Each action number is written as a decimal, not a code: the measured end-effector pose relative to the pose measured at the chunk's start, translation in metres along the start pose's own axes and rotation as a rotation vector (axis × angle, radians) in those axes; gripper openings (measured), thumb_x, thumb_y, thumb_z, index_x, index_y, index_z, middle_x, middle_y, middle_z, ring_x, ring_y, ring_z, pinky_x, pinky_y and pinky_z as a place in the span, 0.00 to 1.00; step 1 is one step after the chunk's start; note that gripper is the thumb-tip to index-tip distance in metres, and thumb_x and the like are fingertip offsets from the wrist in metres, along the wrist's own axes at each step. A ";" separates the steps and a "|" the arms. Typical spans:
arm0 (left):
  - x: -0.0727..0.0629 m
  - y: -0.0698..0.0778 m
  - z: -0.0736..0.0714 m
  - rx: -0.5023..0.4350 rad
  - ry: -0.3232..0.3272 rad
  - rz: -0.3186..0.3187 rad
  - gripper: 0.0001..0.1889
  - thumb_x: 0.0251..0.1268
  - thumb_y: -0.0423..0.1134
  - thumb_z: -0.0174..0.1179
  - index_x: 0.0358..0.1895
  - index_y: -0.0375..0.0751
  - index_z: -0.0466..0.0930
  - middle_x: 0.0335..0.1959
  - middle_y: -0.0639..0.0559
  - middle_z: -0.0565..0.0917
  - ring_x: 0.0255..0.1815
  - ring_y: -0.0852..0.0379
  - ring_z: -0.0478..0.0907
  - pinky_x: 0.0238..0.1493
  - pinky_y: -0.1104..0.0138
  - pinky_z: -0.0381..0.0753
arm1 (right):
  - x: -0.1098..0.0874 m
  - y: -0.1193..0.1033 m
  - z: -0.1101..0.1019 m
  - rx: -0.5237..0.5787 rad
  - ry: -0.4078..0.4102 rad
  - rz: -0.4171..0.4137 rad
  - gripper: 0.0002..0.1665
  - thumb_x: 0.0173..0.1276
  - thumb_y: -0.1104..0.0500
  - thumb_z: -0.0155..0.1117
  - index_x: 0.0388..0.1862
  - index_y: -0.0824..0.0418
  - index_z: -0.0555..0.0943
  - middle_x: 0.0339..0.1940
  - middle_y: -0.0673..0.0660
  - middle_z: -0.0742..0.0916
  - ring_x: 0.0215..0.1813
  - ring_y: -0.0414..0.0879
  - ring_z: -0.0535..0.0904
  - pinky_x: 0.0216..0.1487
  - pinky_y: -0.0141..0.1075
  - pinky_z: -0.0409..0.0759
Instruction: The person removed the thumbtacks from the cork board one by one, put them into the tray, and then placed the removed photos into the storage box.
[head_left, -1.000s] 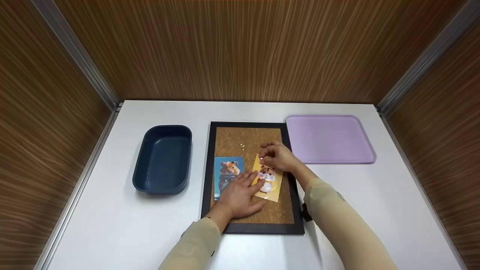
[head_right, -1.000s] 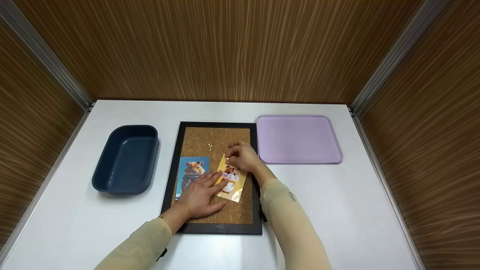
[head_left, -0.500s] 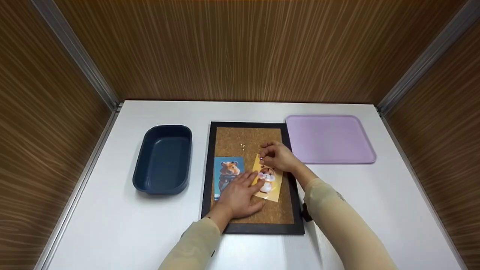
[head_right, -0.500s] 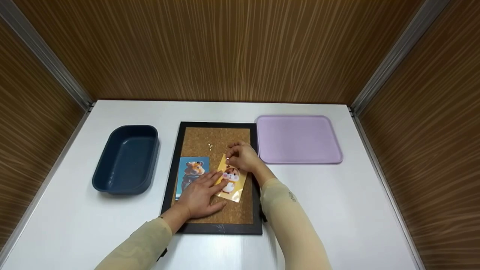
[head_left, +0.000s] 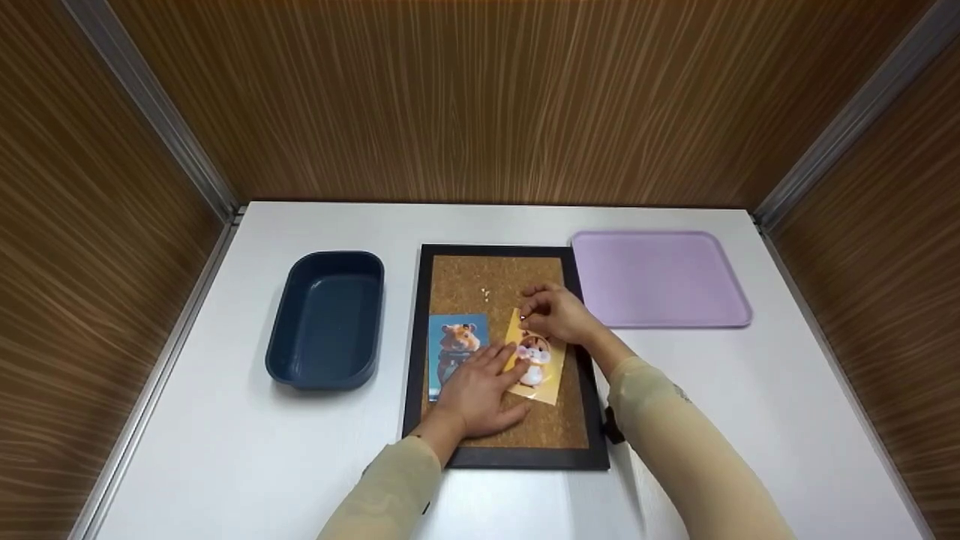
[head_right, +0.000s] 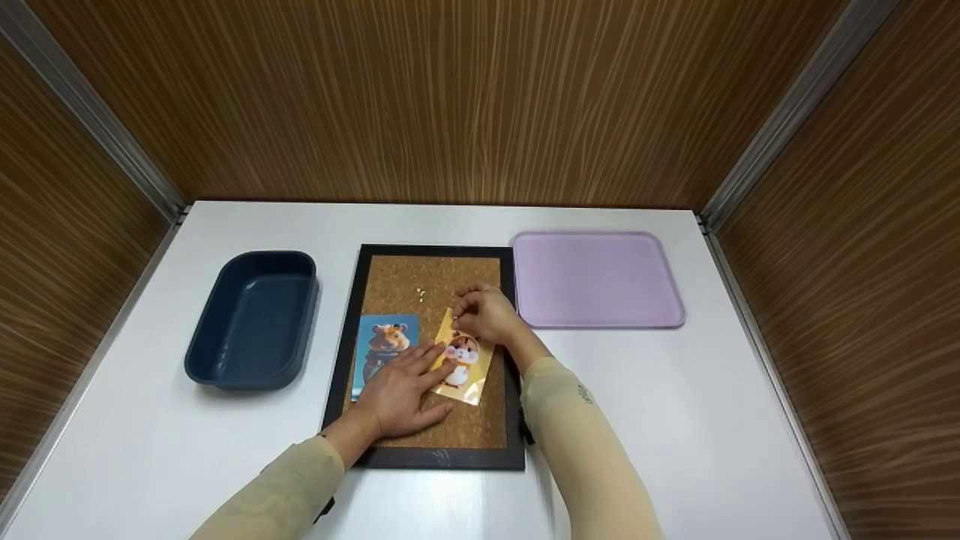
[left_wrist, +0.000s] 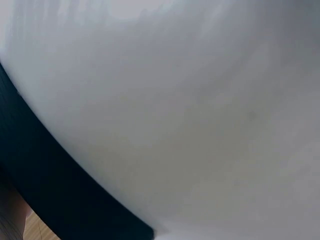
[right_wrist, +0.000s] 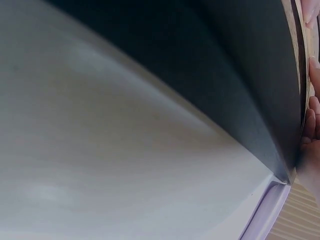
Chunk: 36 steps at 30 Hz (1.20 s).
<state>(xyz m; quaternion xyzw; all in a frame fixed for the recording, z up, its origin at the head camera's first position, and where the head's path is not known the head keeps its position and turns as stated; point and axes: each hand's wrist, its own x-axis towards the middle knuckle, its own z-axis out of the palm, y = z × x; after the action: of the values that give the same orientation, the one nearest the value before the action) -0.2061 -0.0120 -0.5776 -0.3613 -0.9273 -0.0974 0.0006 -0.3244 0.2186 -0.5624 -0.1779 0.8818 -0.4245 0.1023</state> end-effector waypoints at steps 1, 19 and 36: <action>0.000 0.000 0.000 0.001 0.001 0.000 0.39 0.76 0.73 0.44 0.82 0.57 0.69 0.83 0.46 0.65 0.83 0.46 0.60 0.82 0.55 0.59 | 0.000 0.000 0.000 -0.001 -0.001 -0.001 0.06 0.65 0.63 0.80 0.36 0.63 0.89 0.65 0.64 0.82 0.70 0.60 0.75 0.76 0.52 0.67; 0.000 0.000 0.000 0.005 0.003 -0.001 0.39 0.76 0.72 0.45 0.82 0.57 0.68 0.83 0.46 0.66 0.83 0.46 0.62 0.82 0.56 0.58 | 0.000 0.002 0.000 0.026 -0.002 0.015 0.05 0.66 0.63 0.79 0.34 0.61 0.88 0.66 0.65 0.81 0.71 0.61 0.75 0.76 0.53 0.68; 0.000 0.000 -0.001 -0.004 -0.017 -0.012 0.39 0.76 0.73 0.44 0.82 0.58 0.67 0.84 0.47 0.64 0.84 0.47 0.60 0.83 0.56 0.57 | -0.002 0.000 -0.005 0.104 -0.034 0.048 0.06 0.69 0.60 0.78 0.33 0.59 0.88 0.67 0.60 0.82 0.72 0.56 0.75 0.74 0.52 0.70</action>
<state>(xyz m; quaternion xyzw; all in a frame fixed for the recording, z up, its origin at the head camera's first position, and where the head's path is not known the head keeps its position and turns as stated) -0.2064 -0.0118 -0.5769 -0.3564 -0.9293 -0.0963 -0.0084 -0.3241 0.2229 -0.5589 -0.1583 0.8608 -0.4640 0.1367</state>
